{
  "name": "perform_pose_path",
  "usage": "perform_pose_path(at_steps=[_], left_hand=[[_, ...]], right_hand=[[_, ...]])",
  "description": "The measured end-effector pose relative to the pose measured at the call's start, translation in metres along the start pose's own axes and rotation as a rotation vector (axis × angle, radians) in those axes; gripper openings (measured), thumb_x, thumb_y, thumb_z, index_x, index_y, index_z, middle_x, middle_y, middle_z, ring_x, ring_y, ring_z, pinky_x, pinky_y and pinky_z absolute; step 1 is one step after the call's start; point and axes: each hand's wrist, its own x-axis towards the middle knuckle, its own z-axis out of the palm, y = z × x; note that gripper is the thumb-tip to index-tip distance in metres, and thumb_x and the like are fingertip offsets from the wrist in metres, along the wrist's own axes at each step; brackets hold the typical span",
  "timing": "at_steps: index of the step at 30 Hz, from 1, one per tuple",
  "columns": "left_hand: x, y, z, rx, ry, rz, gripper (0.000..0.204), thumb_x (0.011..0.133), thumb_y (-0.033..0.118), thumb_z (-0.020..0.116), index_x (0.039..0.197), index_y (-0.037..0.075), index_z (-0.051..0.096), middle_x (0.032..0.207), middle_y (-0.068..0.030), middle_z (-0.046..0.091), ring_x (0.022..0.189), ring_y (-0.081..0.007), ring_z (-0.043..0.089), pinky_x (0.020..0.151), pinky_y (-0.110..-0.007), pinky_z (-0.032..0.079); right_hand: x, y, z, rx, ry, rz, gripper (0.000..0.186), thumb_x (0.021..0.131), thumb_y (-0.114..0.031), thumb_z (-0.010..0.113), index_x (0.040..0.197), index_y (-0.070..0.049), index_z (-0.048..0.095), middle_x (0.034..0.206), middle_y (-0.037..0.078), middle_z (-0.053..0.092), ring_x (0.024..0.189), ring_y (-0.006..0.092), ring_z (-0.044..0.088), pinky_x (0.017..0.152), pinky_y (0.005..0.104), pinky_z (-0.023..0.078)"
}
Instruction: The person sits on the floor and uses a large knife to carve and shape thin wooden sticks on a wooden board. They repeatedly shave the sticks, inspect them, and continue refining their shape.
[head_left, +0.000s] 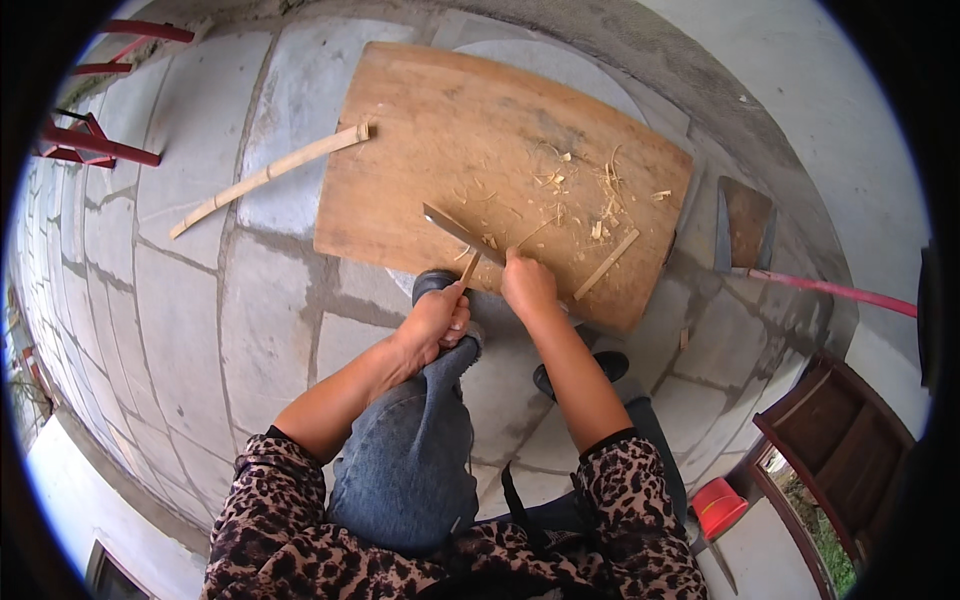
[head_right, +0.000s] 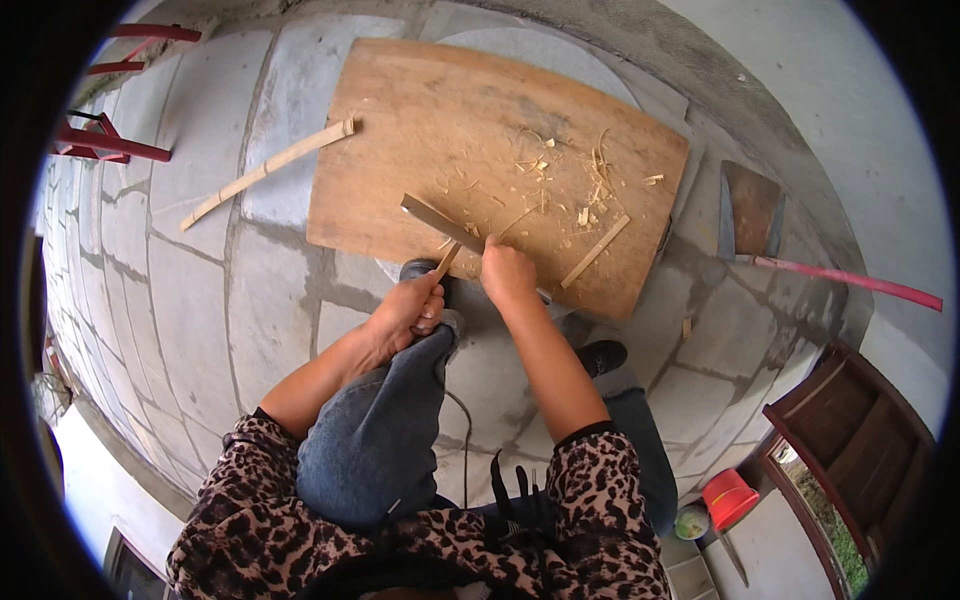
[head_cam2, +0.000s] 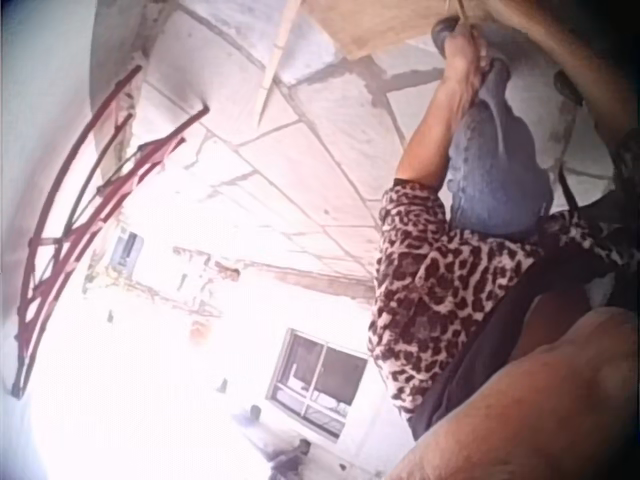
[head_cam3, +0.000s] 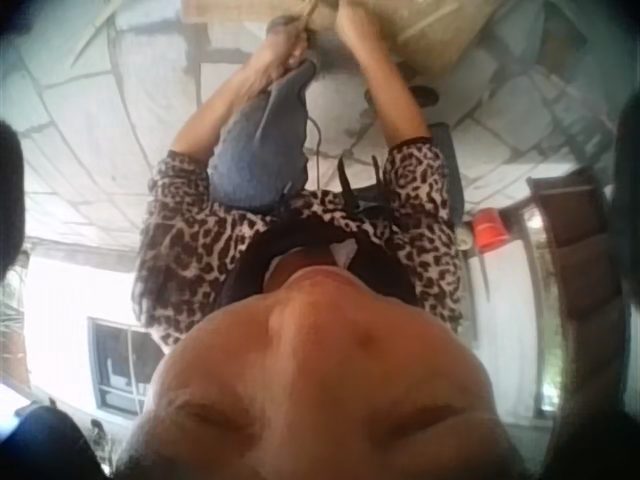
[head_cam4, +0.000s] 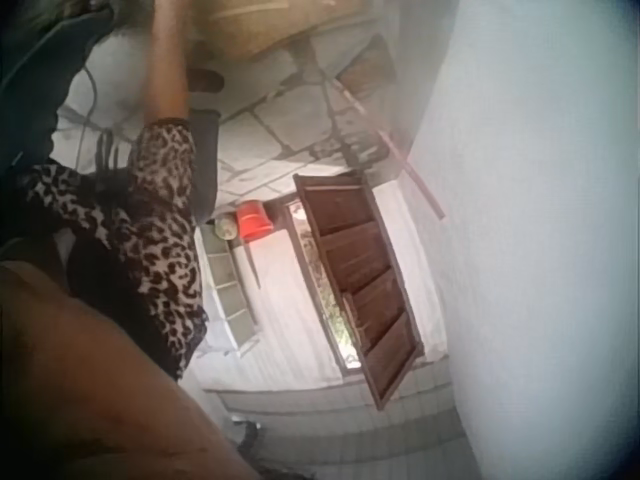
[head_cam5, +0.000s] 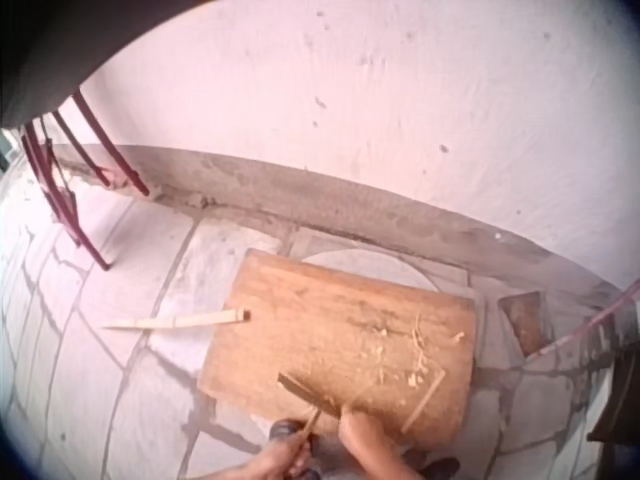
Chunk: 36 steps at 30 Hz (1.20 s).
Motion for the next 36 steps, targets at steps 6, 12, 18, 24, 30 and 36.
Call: perform_pose_path(at_steps=[6,12,18,24,30,36], left_hand=[[-0.005,-0.001,0.0,0.047,0.045,0.02,0.033,0.101,0.034,0.035,0.075,0.013,0.039,0.052,0.0026,0.031,0.041,-0.0105,0.025,0.039,-0.027,0.017],[0.003,-0.005,-0.005,0.073,0.019,0.033,0.033,0.1,0.034,0.036,0.075,0.013,0.04,0.052,0.0019,0.034,0.041,-0.0109,0.027,0.039,-0.027,0.018],[0.001,-0.004,0.0,0.066,0.019,0.029,0.034,0.1,0.036,0.037,0.076,0.013,0.041,0.052,0.0024,0.033,0.041,-0.0105,0.026,0.039,-0.027,0.017],[-0.005,0.001,-0.002,0.008,0.051,-0.021,0.033,0.101,0.035,0.03,0.083,0.011,0.043,0.052,0.0038,0.03,0.043,-0.0089,0.023,0.039,-0.025,0.017],[-0.002,0.0,-0.007,-0.067,-0.011,0.014,0.033,0.101,0.033,0.027,0.086,0.009,0.044,0.051,0.004,0.029,0.042,-0.0091,0.022,0.04,-0.024,0.018],[-0.004,0.003,0.01,-0.075,0.01,0.017,0.032,0.101,0.032,0.027,0.087,0.008,0.044,0.05,0.0037,0.029,0.041,-0.0095,0.022,0.039,-0.025,0.018]], right_hand=[[-0.006,-0.011,-0.018,0.003,-0.02,-0.032,0.015,0.081,-0.003,0.049,0.093,0.002,0.056,0.08,0.024,0.066,0.077,0.0389,0.066,0.069,0.0478,0.053],[0.0,0.0,-0.011,0.004,-0.022,-0.01,0.016,0.08,-0.003,0.049,0.094,0.002,0.056,0.08,0.024,0.066,0.078,0.0393,0.066,0.07,0.0476,0.053],[0.003,0.01,-0.002,0.05,-0.033,0.004,0.015,0.084,-0.007,0.05,0.094,0.003,0.056,0.082,0.026,0.065,0.081,0.0401,0.066,0.072,0.0489,0.052],[-0.004,0.009,0.0,0.187,0.064,0.028,0.021,0.089,-0.019,0.055,0.091,0.002,0.057,0.078,0.027,0.064,0.076,0.0427,0.064,0.068,0.0508,0.05],[-0.018,-0.003,0.006,0.231,0.118,0.045,0.023,0.088,-0.02,0.056,0.093,0.002,0.055,0.075,0.026,0.064,0.073,0.0421,0.064,0.066,0.05,0.05],[-0.008,-0.005,0.015,0.071,0.056,0.069,0.015,0.083,-0.008,0.051,0.095,0.002,0.052,0.076,0.022,0.066,0.072,0.0379,0.066,0.065,0.0467,0.052]])
